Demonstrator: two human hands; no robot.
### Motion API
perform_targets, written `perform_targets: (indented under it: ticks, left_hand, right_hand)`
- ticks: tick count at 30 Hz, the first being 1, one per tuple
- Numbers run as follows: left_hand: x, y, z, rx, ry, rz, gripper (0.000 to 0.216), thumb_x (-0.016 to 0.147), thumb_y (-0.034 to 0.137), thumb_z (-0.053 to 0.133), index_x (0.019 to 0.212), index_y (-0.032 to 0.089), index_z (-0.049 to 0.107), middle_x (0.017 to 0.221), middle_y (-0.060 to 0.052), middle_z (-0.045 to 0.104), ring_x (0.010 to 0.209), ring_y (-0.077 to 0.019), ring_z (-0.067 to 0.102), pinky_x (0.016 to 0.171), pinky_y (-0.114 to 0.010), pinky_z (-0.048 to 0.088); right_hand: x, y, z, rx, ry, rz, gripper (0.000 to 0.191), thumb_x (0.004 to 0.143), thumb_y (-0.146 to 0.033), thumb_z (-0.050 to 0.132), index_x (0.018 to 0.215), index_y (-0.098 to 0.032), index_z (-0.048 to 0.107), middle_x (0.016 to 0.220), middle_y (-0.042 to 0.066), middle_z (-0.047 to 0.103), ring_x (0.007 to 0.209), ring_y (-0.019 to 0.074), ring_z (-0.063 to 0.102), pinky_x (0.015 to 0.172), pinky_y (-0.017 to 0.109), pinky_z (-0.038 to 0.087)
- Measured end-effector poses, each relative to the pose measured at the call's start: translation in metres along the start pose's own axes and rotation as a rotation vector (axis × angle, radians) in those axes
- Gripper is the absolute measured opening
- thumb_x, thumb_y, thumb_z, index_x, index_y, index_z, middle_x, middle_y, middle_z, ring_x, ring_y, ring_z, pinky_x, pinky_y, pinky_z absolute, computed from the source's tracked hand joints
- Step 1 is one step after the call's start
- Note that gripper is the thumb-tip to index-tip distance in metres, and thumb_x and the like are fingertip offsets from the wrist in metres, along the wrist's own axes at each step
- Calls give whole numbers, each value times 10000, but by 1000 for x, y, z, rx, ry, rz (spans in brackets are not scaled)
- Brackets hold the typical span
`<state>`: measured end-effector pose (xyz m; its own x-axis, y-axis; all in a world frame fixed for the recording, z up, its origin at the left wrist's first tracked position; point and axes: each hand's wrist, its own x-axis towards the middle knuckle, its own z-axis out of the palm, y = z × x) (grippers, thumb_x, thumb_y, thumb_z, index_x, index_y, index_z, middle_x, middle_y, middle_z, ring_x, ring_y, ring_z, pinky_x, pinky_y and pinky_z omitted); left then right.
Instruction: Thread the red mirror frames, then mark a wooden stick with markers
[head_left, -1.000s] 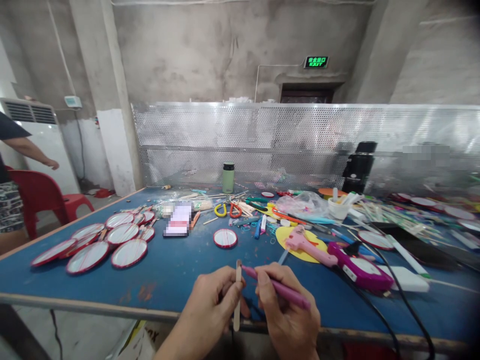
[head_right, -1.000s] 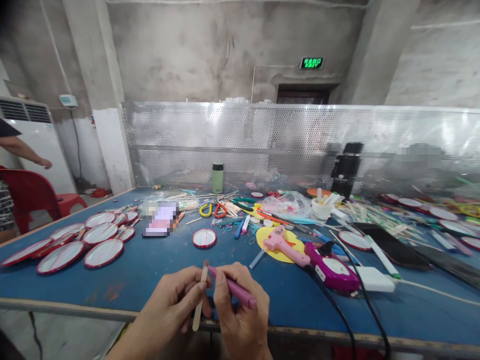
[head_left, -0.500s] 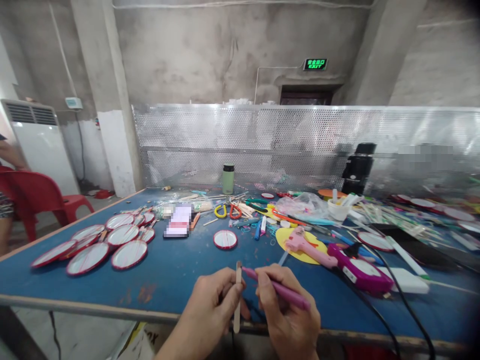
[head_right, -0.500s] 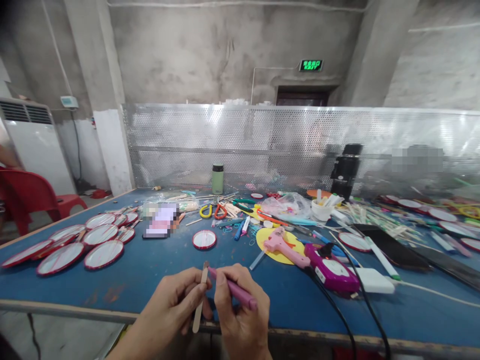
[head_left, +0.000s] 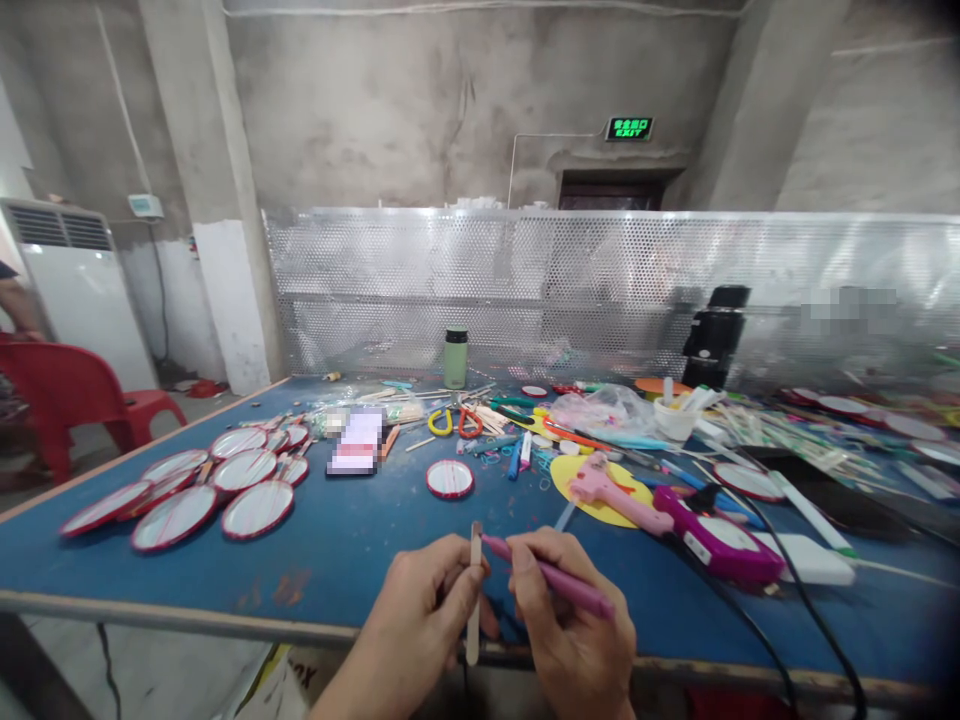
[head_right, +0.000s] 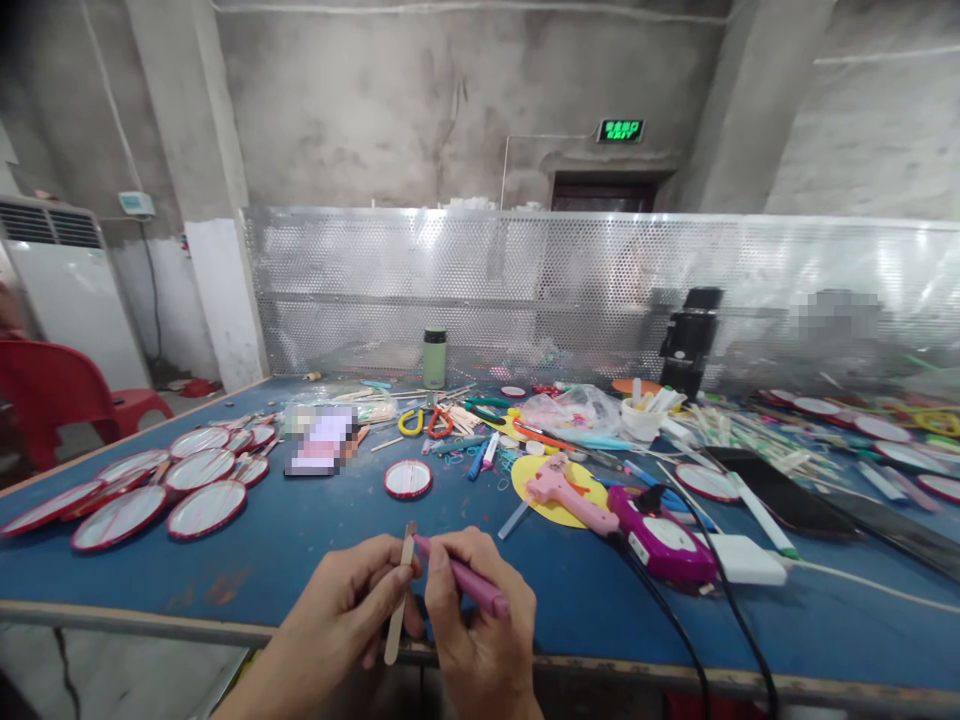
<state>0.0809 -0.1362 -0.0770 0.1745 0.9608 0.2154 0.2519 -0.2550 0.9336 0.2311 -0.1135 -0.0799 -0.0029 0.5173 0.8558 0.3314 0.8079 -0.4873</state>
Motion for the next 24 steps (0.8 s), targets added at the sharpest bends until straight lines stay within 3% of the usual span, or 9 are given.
perform_targets:
  ticks: [16, 24]
  left_hand:
    - [0, -2, -1, 1, 4, 22, 409, 974, 524, 449, 837, 172, 606, 679, -21, 671, 433, -94, 466, 444, -197, 387]
    - [0, -3, -1, -32, 2, 30, 387, 973, 517, 472, 849, 180, 618, 676, -14, 675, 431, -93, 462, 441, -193, 386]
  right_hand:
    - [1, -1, 0, -13, 13, -5, 201, 943, -217, 577, 781, -224, 696, 584, -29, 608, 479, 121, 582, 490, 196, 493]
    - [-5, 6, 2, 29, 11, 23, 192, 959, -221, 569, 814, -229, 695, 588, -34, 596, 391, 96, 507, 366, 190, 400]
